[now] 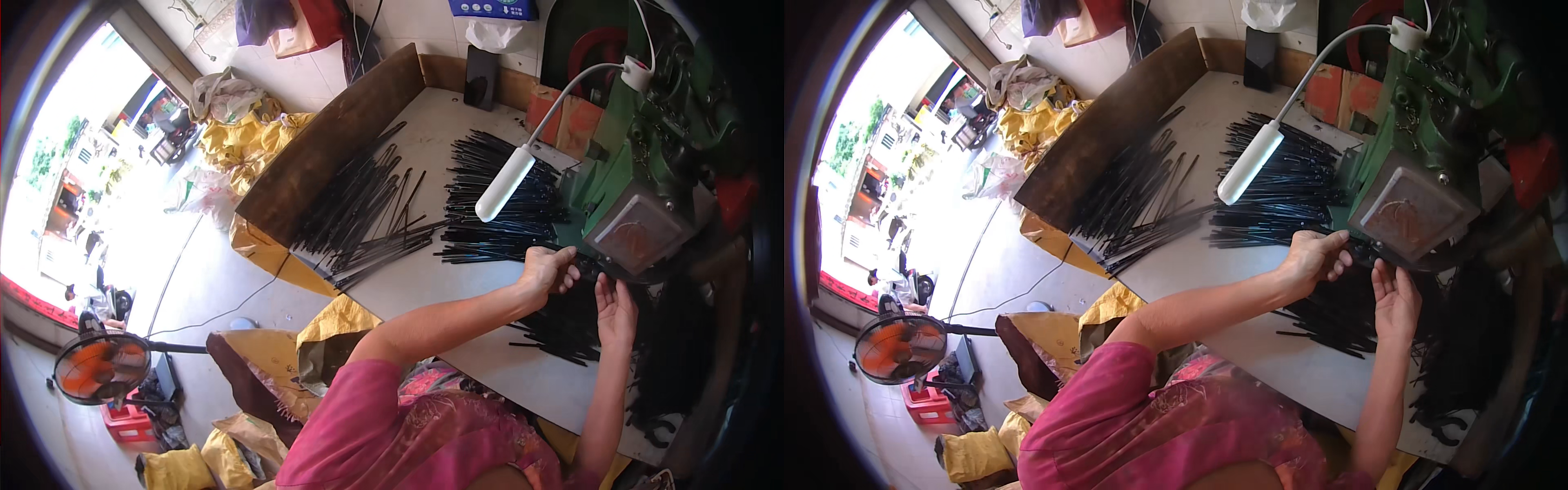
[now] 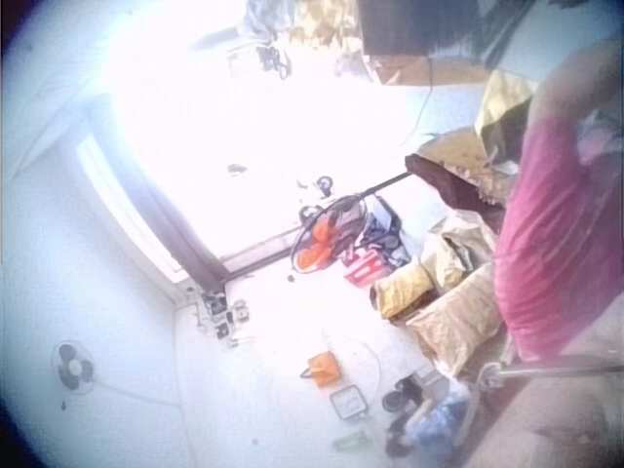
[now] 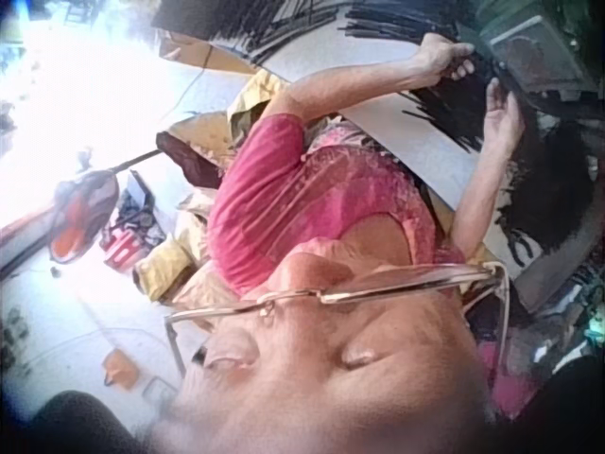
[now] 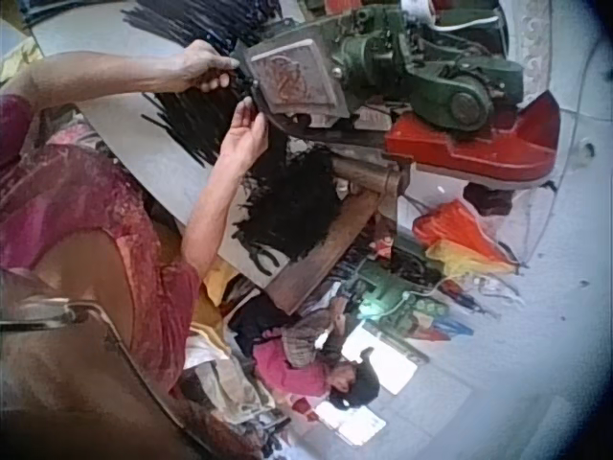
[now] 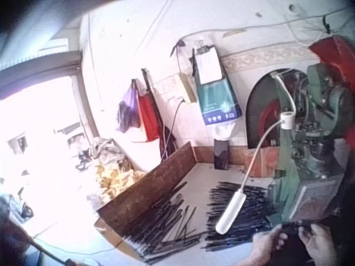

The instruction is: The person processes black cable ties using an industrial machine and pliers.

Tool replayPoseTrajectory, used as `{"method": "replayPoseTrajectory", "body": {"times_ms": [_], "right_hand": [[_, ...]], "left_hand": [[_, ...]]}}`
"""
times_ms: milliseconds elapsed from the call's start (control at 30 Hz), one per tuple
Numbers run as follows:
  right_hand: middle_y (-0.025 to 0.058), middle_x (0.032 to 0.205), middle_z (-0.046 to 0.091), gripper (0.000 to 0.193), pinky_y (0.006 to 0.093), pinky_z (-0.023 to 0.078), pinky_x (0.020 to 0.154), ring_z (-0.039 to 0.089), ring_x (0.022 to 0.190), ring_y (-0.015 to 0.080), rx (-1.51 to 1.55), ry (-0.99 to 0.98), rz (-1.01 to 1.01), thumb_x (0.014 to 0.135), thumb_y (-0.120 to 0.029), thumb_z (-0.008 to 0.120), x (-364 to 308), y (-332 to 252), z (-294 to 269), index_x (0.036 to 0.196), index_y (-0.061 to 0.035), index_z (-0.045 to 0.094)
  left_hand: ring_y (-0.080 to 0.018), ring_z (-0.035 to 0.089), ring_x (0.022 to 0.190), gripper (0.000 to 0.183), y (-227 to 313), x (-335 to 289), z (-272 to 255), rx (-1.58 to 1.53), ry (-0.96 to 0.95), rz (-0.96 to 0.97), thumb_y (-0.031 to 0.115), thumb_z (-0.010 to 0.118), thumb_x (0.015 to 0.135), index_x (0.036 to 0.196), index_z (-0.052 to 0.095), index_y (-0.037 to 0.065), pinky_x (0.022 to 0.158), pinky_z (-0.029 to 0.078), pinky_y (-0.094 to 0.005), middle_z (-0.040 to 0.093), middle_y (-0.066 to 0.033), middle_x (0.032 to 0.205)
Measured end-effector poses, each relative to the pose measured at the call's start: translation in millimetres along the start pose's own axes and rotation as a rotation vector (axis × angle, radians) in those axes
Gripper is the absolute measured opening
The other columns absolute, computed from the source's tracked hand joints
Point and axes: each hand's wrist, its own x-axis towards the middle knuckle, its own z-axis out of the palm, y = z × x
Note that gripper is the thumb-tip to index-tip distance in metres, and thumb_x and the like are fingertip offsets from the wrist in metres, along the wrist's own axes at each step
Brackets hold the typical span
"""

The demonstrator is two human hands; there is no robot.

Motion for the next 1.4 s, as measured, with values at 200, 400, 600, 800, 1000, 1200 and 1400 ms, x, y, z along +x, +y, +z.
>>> {"method": "replayPoseTrajectory", "body": {"times_ms": [200,400,600,800,1000,1200,1400], "right_hand": [[0.0087,0.101,0.057,0.036,0.0197,0.042,0.053,0.055,0.063,0.0108,-0.671,0.132,-0.243,0.083,-0.02,0.055,-45,-57,-38,0.112,0.001,0.048],[0.0072,0.102,0.056,0.03,0.0215,0.041,0.05,0.053,0.067,0.0109,-1.486,0.541,-0.494,0.081,-0.011,0.055,-52,-135,-181,0.109,-0.0004,0.052],[0.0133,0.107,0.05,0.023,0.0327,0.043,0.074,0.053,0.089,0.0283,-2.073,0.46,-0.73,0.081,-0.004,0.051,-30,-131,-203,0.103,0.0027,0.051],[0.0145,0.106,0.051,0.016,0.0345,0.044,0.077,0.053,0.092,0.0291,-1.976,0.345,-0.779,0.086,-0.004,0.044,-28,-136,-204,0.098,0.0044,0.05],[0.0158,0.105,0.052,0.019,0.0341,0.046,0.074,0.054,0.09,0.0298,-2.058,0.354,-0.948,0.087,-0.005,0.042,-26,-133,-193,0.104,0.003,0.048],[0.0145,0.103,0.054,0.022,0.0325,0.048,0.072,0.056,0.089,0.0272,-2.018,0.233,-1.224,0.088,-0.004,0.042,-43,-133,-124,0.108,0.0017,0.049],[0.0138,0.097,0.058,0.023,0.0338,0.048,0.066,0.058,0.082,0.0269,-2.111,0.035,-1.36,0.086,-0.005,0.046,-55,-110,-53,0.109,-0.0002,0.05]], "left_hand": [[-0.0111,0.049,0.043,0.02,4,-2,-2,-0.001,-0.032,-0.011,0.016,0.054,0.083,0.073,0.056,-0.001,0.036,0.036,-0.0218,0.058,-0.0086,0.059],[-0.0122,0.049,0.041,0.016,22,-2,0,0.2,-0.188,-0.112,0.016,0.057,0.078,0.072,0.058,0.001,0.036,0.038,-0.0232,0.057,-0.0074,0.056],[-0.0155,0.058,0.058,0.015,13,-4,-6,0.25,-0.157,-0.056,0.012,0.061,0.069,0.078,0.06,0.0,0.049,0.046,-0.0245,0.06,-0.0083,0.069],[-0.0118,0.049,0.049,0.009,11,-1,-11,0.167,-0.14,-0.025,0.005,0.061,0.064,0.068,0.053,0.004,0.042,0.038,-0.0229,0.054,-0.0051,0.062],[-0.0097,0.039,0.039,0.01,10,-4,-15,0.157,-0.139,-0.054,-0.002,0.056,0.063,0.072,0.054,0.002,0.035,0.027,-0.0227,0.05,-0.0046,0.057],[-0.0085,0.041,0.038,0.004,14,-14,-16,0.233,-0.177,0.004,0.004,0.053,0.069,0.067,0.056,0.002,0.033,0.029,-0.0218,0.054,-0.0064,0.058],[-0.0091,0.042,0.038,0.007,17,-19,-17,0.285,-0.223,-0.002,0.004,0.052,0.071,0.07,0.057,-0.001,0.032,0.03,-0.022,0.055,-0.008,0.058]]}}
